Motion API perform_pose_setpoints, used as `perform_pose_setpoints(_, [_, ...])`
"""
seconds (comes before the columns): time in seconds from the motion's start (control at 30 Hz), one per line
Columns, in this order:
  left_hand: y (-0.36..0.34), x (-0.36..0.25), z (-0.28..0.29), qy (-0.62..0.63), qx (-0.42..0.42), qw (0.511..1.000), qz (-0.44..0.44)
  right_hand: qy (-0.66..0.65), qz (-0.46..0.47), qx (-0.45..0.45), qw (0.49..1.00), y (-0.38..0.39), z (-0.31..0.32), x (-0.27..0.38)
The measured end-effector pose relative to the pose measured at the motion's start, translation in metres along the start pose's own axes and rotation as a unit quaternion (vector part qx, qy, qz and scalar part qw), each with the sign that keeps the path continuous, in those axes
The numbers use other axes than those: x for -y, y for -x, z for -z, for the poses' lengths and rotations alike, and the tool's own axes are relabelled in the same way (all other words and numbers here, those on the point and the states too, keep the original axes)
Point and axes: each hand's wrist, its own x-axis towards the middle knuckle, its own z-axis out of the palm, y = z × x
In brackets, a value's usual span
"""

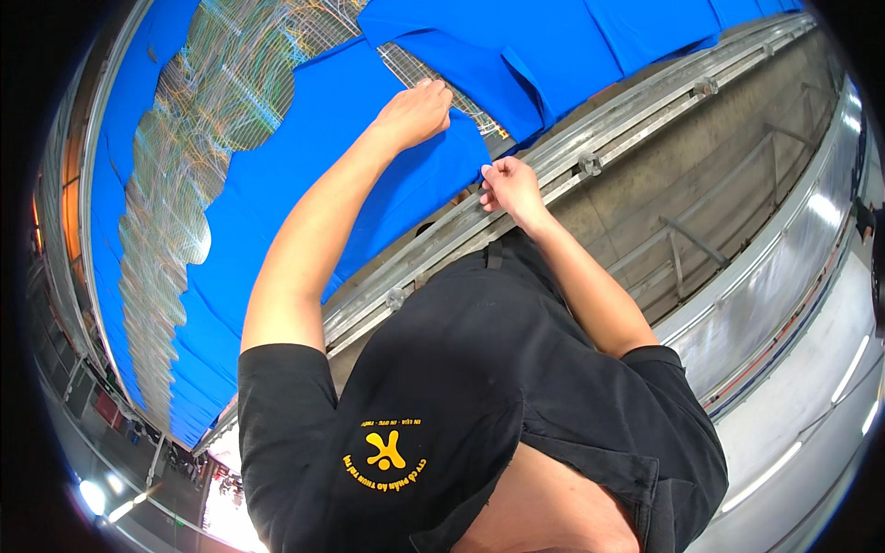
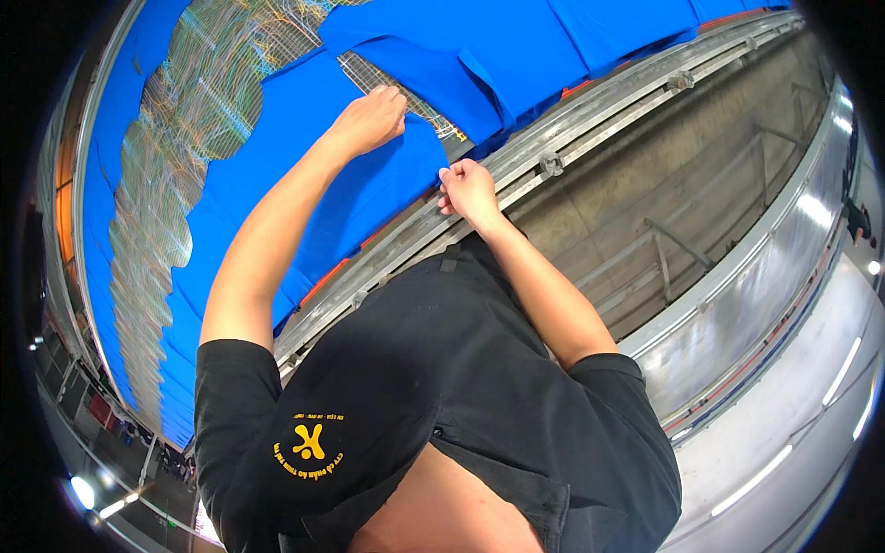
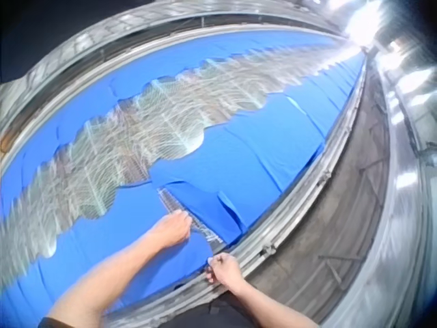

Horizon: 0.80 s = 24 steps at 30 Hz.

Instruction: The person uses shears to cut a large blue fabric laid out on a metal frame. They repeatedly lift the fabric, cut along a line, and smooth the material to continue cutting.

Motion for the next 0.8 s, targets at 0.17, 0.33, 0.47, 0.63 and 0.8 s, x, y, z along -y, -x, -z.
perform_pose_setpoints(0.17, [0.015,-0.010,0.014,0.137,0.062,0.987,0.054,0.058,0.138,-0.058,0.987,0.007,-0.002,-0.011])
perform_pose_setpoints(0.33, [0.019,0.000,0.015,0.213,0.049,0.974,0.051,-0.023,0.198,-0.058,0.978,0.015,-0.003,-0.016])
perform_pose_setpoints(0.47, [0.025,0.007,0.029,0.305,0.044,0.948,0.084,-0.097,0.190,-0.026,0.977,0.023,-0.002,-0.016])
perform_pose_setpoints(0.63, [0.028,0.011,0.032,0.365,0.060,0.926,0.077,-0.218,0.112,0.007,0.970,0.016,0.001,-0.013])
perform_pose_setpoints(0.8, [0.027,0.009,0.034,0.319,0.057,0.945,0.036,-0.188,0.109,-0.003,0.976,0.008,0.006,-0.016])
